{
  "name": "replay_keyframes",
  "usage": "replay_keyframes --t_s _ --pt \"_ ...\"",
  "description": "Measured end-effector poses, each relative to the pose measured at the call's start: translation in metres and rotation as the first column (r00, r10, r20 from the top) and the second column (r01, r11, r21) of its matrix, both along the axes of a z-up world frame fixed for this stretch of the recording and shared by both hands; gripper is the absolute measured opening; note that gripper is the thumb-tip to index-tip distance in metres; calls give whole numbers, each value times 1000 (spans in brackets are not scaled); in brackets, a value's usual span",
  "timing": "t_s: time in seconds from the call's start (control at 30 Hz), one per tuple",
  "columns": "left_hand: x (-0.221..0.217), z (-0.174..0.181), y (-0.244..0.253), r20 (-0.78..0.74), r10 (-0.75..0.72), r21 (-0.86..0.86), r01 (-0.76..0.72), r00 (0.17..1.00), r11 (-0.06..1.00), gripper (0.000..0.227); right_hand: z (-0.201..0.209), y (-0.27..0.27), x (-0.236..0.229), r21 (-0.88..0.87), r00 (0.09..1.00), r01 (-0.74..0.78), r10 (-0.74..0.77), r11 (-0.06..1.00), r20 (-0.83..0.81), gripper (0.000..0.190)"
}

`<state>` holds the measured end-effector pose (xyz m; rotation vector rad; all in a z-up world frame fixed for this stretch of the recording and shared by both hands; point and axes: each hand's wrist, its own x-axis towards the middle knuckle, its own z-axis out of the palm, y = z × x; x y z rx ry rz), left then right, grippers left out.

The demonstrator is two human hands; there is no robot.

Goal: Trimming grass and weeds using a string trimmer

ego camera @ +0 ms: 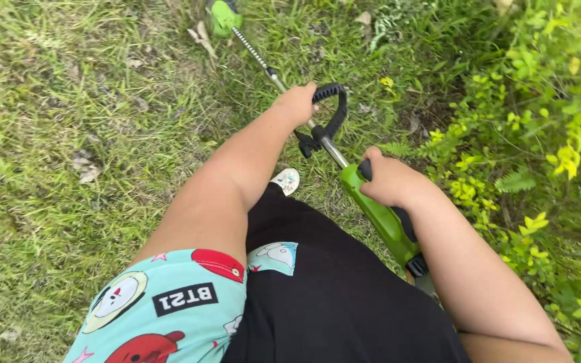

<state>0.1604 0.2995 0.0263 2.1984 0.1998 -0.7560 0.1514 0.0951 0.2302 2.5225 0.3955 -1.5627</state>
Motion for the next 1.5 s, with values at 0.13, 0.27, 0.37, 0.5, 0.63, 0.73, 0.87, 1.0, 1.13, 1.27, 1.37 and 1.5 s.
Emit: replay_keyframes --t_s 0.13,0.27,0.37,0.5,0.63,0.73,0.87,1.0,1.13,1.27,1.37,1.5 --pt "0 -7 45 8 23 -4 -23 1000 1000 33 -7 39 9 24 999 -44 44 999 -20 63" --pt "5 -13 80 30 43 11 -43 999 999 32 -8 74 15 54 999 -43 43 998 -14 59" --pt "15 -7 98 40 35 21 -36 999 999 33 6 99 18 57 1000 -25 26 998 -12 59" --pt "34 -4 99 30 -66 49 64 997 997 37 15 103 21 22 999 36 -36 999 -11 62" --pt "42 -7 68 69 -52 -31 54 996 998 30 5 71 21 14 994 112 -112 994 -4 61" --pt "48 10 39 41 -172 -40 174 984 984 34 23 54 15 -34 980 198 -198 980 -9 64" --pt "61 -10 -16 42 -228 -131 232 973 964 37 25 12 -1 -67 948 318 -319 946 -5 65" --pt "60 11 -61 84 -301 -157 311 950 937 33 17 -31 -20 -108 920 390 -391 914 12 69" --pt "54 36 -100 75 -405 -144 412 911 900 40 23 -62 -37 -115 901 433 -434 894 21 67" --pt "47 19 -140 54 -373 -196 376 926 906 33 26 -92 -52 -140 884 465 -466 874 27 70" --pt "35 9 -154 47 -352 -228 353 935 908 33 33 -103 -58 -139 888 457 -459 878 22 67" --pt "21 -9 -166 -36 -253 -295 232 967 927 36 35 -115 -62 -117 906 422 -423 899 12 62"
